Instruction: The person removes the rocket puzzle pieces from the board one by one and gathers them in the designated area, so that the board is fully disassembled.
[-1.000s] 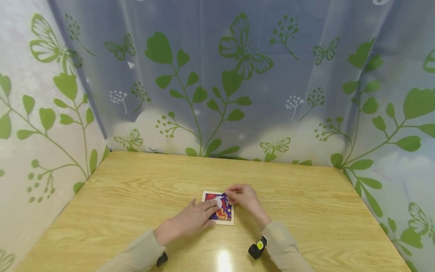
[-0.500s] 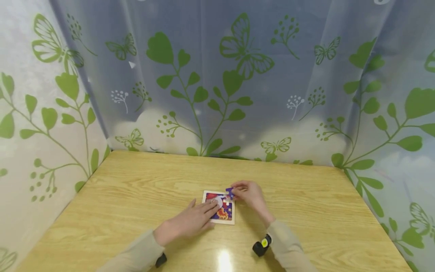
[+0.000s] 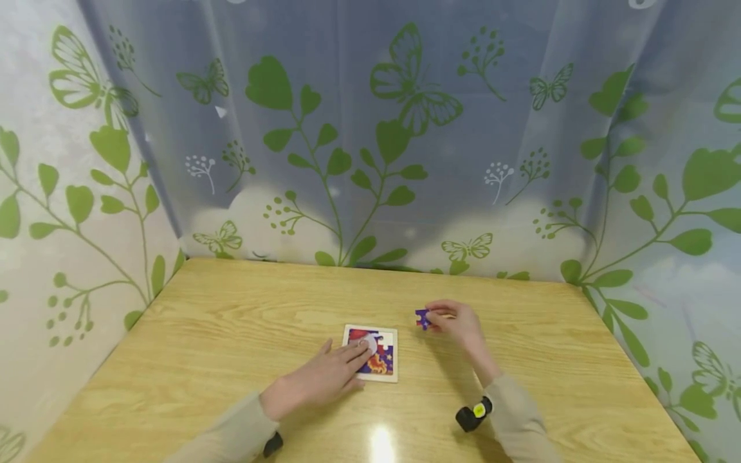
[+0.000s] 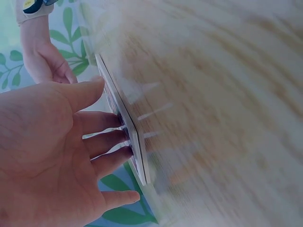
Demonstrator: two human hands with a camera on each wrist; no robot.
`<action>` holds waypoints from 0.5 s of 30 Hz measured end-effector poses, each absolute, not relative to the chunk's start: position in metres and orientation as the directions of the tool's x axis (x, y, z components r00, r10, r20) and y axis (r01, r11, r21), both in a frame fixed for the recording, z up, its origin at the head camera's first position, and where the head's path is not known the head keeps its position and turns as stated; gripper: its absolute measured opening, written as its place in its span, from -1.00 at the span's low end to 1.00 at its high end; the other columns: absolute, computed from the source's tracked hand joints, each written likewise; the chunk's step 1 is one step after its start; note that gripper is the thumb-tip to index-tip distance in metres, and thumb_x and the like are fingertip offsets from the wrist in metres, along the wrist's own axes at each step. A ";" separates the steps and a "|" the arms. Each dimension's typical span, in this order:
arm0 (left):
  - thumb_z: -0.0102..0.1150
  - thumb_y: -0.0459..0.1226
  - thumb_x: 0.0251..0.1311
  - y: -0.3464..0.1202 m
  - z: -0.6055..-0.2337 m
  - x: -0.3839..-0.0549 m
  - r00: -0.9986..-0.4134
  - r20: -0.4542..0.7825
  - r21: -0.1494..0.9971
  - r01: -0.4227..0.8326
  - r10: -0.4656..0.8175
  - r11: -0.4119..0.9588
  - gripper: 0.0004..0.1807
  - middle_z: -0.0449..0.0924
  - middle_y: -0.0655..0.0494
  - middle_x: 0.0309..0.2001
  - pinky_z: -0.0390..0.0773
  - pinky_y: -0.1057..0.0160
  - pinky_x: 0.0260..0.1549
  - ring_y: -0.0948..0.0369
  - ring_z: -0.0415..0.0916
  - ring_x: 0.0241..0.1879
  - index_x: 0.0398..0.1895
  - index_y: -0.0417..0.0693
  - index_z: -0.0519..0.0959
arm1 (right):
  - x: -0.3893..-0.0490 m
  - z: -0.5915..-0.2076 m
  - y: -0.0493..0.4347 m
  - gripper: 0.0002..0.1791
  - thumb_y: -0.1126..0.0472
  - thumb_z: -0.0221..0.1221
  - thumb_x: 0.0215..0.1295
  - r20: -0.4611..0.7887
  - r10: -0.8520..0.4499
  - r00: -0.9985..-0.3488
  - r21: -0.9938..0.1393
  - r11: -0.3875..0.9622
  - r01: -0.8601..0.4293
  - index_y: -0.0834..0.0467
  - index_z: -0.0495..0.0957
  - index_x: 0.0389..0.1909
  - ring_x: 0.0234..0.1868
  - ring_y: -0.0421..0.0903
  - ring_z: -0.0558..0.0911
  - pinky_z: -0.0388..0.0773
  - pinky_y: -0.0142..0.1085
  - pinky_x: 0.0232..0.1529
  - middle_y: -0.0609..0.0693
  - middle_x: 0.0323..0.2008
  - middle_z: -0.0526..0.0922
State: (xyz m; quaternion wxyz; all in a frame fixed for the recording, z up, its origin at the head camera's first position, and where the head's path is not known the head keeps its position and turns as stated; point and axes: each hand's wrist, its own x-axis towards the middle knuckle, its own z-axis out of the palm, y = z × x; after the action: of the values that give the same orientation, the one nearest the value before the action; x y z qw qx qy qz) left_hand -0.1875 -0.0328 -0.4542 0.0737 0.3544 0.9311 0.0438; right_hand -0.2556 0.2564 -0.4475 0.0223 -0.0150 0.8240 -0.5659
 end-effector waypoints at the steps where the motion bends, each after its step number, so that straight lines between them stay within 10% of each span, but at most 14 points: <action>1: -0.07 0.02 0.53 -0.033 -0.454 -0.187 -0.739 -0.107 0.134 0.653 0.666 0.746 -0.34 0.09 0.06 0.59 0.11 -0.24 0.47 0.10 0.06 0.56 0.57 -0.05 0.20 | -0.255 -0.448 0.261 -0.61 0.33 0.18 0.45 -0.021 -0.048 -0.999 -0.933 0.360 0.003 0.49 0.51 0.17 -0.29 -0.21 0.73 0.74 -0.18 -0.09 0.17 -0.13 0.71; 15: -0.09 0.03 0.54 -0.033 -0.453 -0.187 -0.740 -0.115 0.137 0.649 0.663 0.748 -0.34 0.07 0.06 0.59 0.10 -0.21 0.48 0.10 0.06 0.56 0.58 -0.03 0.18 | -0.246 -0.453 0.314 -0.51 0.31 0.16 0.48 -0.026 0.000 -1.000 -0.958 0.286 0.025 0.57 0.38 0.26 -0.29 -0.30 0.72 0.73 -0.29 -0.09 -0.05 -0.18 0.73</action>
State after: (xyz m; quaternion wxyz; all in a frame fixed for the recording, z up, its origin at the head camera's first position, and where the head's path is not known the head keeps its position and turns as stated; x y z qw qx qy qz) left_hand -0.1868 -0.0328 -0.4534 0.0784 0.3519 0.9317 0.0441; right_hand -0.2457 0.3135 -0.4527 0.0106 0.0076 0.8019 -0.5974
